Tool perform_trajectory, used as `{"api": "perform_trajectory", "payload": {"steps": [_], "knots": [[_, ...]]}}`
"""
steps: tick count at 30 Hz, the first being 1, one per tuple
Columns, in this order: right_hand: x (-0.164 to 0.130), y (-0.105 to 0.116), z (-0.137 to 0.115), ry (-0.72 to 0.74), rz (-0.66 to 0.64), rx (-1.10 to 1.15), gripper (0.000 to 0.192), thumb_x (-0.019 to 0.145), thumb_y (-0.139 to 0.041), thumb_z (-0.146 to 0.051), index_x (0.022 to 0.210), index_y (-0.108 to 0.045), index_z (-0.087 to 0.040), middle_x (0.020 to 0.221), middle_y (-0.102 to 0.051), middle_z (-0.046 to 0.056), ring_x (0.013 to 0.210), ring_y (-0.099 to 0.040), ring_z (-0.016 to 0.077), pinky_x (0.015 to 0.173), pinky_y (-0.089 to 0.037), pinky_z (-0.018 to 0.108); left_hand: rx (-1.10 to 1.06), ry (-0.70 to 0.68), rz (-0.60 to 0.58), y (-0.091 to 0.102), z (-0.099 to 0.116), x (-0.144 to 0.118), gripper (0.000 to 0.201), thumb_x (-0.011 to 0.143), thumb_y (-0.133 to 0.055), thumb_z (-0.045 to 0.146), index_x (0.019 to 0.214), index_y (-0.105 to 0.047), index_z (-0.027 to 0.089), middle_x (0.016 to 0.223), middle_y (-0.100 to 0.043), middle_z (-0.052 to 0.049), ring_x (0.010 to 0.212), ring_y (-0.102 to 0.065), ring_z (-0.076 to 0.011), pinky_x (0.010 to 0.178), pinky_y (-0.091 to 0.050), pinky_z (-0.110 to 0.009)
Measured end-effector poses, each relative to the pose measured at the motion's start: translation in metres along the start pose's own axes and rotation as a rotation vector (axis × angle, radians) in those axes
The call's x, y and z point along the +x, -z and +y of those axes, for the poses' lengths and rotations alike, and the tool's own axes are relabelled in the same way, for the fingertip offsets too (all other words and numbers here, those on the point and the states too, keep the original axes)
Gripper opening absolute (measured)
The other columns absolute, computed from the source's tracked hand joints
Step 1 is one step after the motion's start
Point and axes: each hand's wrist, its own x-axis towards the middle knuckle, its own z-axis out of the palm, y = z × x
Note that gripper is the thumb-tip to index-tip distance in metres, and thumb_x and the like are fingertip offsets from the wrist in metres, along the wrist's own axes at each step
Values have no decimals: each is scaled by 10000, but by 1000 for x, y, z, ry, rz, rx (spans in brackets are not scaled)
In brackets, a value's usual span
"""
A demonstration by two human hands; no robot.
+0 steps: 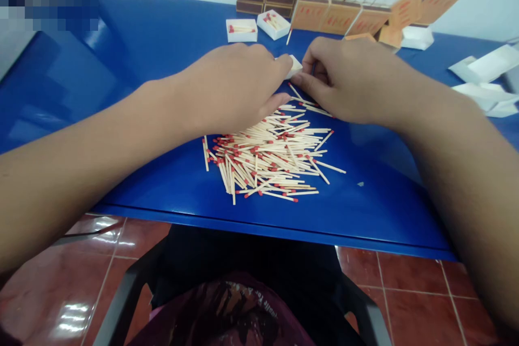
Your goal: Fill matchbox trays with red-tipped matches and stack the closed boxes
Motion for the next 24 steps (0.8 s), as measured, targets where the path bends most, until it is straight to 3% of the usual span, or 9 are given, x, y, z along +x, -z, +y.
{"api": "perform_trajectory", "payload": {"steps": [13, 20, 24], "knots": [[1, 3, -1, -33, -45, -1, 378, 990, -394, -602, 1004, -549, -257, 841, -670, 73, 654, -553, 217, 597, -336, 357, 30, 36, -67, 2, 2, 2, 422, 1073, -512, 308, 1434, -579, 100, 1336, -674, -174, 1238, -672, -386, 981, -554, -454], [1, 6, -5, -49, -52, -8, 360, 976, -420, -610, 966, -538, -270, 822, -668, 76, 630, -544, 235, 573, -346, 375, -105, 18, -9, 3, 1, -2, 422, 1061, -513, 255, 1419, -615, 54, 1405, -641, -255, 1253, -645, -417, 991, -513, -476], [0, 8, -6, -56, -39, -23, 299, 962, -445, -560, 937, -516, -271, 800, -644, 63, 620, -528, 219, 568, -338, 357, -148, 39, -29, 3, 1, -1, 427, 1060, -522, 242, 1438, -612, 65, 1441, -616, -248, 1297, -614, -432, 1025, -483, -489]]}}
